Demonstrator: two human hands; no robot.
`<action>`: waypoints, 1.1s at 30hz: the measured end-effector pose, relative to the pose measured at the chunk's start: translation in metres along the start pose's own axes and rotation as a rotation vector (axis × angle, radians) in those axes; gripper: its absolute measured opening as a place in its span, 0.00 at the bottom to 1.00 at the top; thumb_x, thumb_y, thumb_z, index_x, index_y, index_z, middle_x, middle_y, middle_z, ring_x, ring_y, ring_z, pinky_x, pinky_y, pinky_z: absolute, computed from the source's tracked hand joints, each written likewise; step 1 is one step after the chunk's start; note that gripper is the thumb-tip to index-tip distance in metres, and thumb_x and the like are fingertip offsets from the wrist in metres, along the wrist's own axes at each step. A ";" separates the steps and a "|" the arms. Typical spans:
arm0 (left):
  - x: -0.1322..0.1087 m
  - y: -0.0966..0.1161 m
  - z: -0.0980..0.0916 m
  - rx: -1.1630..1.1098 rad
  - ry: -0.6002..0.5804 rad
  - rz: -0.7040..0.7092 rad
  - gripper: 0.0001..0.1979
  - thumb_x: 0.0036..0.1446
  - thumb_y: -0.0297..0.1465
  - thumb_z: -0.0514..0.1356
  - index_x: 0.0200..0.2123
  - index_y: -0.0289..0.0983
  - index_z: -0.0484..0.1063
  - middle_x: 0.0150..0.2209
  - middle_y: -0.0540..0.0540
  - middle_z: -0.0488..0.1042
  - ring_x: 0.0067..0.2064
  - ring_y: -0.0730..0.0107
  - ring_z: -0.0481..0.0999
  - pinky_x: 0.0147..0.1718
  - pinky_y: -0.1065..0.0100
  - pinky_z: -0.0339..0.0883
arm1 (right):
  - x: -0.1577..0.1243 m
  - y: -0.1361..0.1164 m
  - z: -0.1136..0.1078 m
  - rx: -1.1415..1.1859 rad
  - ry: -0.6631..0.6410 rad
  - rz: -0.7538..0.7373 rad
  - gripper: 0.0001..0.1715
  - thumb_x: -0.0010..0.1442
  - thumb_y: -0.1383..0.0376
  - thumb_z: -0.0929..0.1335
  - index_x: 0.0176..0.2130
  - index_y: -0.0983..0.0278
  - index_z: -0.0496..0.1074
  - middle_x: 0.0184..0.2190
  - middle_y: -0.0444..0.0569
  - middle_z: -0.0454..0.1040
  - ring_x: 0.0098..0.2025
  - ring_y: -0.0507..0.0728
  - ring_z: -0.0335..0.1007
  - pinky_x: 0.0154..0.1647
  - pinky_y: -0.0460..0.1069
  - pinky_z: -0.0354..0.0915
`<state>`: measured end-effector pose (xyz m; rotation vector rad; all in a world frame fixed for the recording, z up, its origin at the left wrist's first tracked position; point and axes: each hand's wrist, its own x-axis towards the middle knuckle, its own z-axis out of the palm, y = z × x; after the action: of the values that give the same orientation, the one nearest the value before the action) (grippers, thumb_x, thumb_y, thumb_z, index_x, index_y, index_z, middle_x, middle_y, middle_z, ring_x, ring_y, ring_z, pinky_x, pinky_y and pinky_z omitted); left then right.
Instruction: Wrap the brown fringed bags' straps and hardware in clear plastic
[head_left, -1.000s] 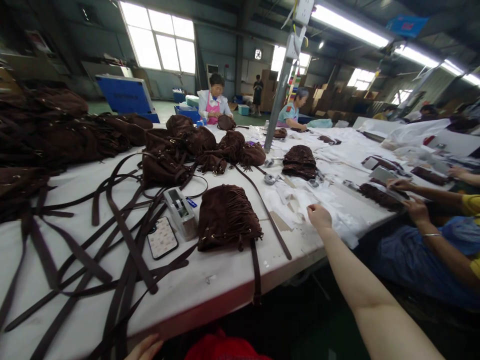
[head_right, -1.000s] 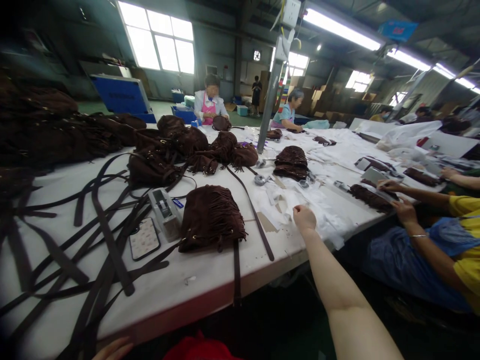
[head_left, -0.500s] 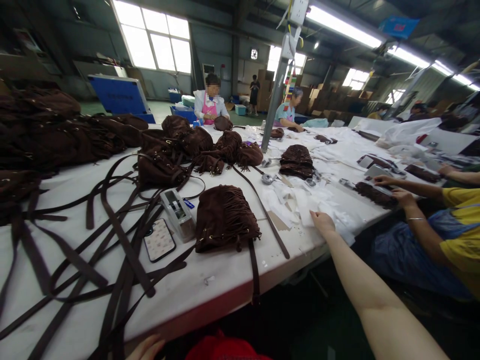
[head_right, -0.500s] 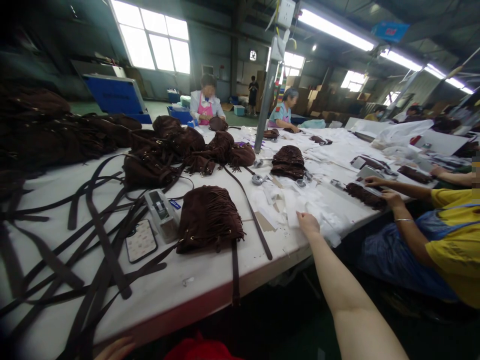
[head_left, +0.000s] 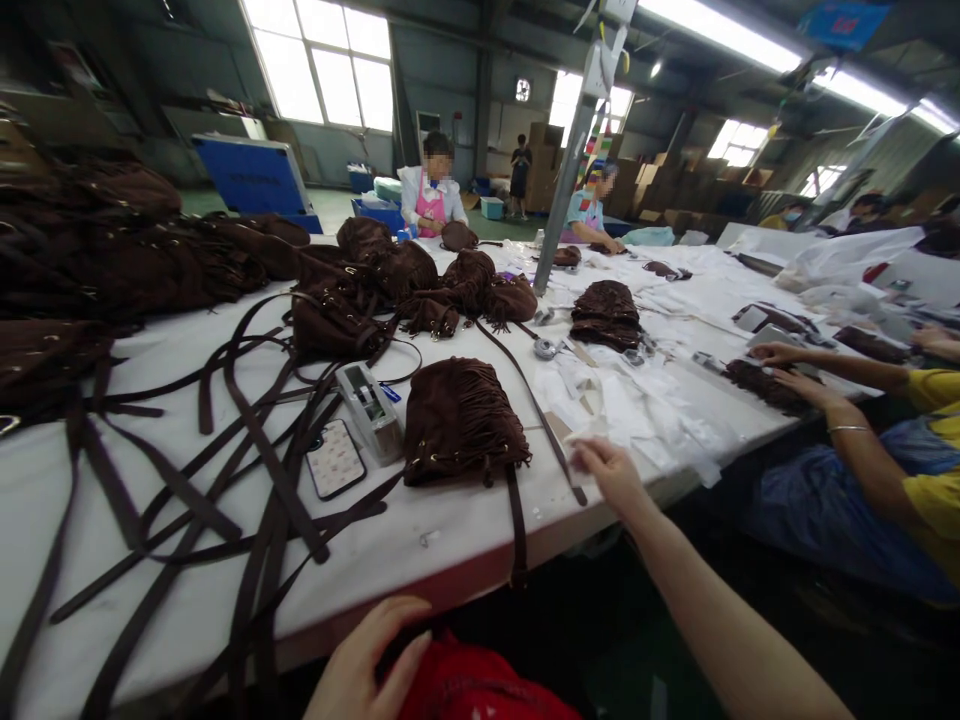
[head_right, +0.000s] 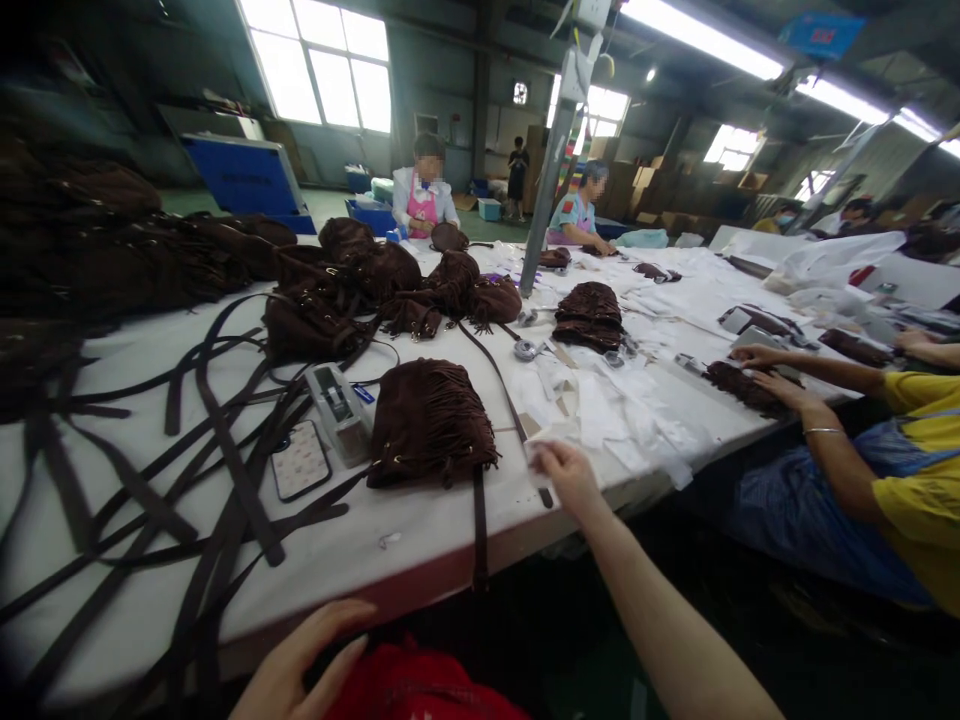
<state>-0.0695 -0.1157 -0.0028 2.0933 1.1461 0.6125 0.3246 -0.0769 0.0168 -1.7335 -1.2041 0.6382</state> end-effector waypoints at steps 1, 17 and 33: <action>0.009 0.018 0.006 -0.103 -0.079 -0.056 0.16 0.59 0.42 0.54 0.42 0.42 0.76 0.43 0.47 0.78 0.45 0.66 0.77 0.47 0.70 0.71 | -0.026 -0.011 0.028 0.117 -0.176 0.012 0.21 0.59 0.54 0.64 0.43 0.66 0.75 0.28 0.48 0.77 0.30 0.55 0.72 0.34 0.49 0.68; 0.039 0.019 0.027 -0.591 0.476 -0.258 0.17 0.62 0.39 0.52 0.37 0.34 0.76 0.39 0.42 0.78 0.44 0.63 0.75 0.49 0.63 0.65 | -0.156 -0.037 0.140 0.185 -0.767 0.008 0.19 0.61 0.55 0.64 0.40 0.64 0.76 0.38 0.52 0.79 0.41 0.60 0.74 0.46 0.53 0.68; 0.022 -0.001 -0.002 -0.905 0.596 -0.520 0.16 0.43 0.40 0.69 0.26 0.32 0.75 0.26 0.48 0.76 0.27 0.74 0.73 0.28 0.73 0.67 | -0.134 -0.012 0.085 -0.291 -0.382 0.024 0.22 0.60 0.50 0.62 0.32 0.62 0.75 0.29 0.49 0.78 0.32 0.58 0.73 0.35 0.50 0.64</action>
<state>-0.0602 -0.0956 -0.0003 0.8199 1.3045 1.2394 0.1991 -0.1659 -0.0220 -1.9234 -1.6056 0.8711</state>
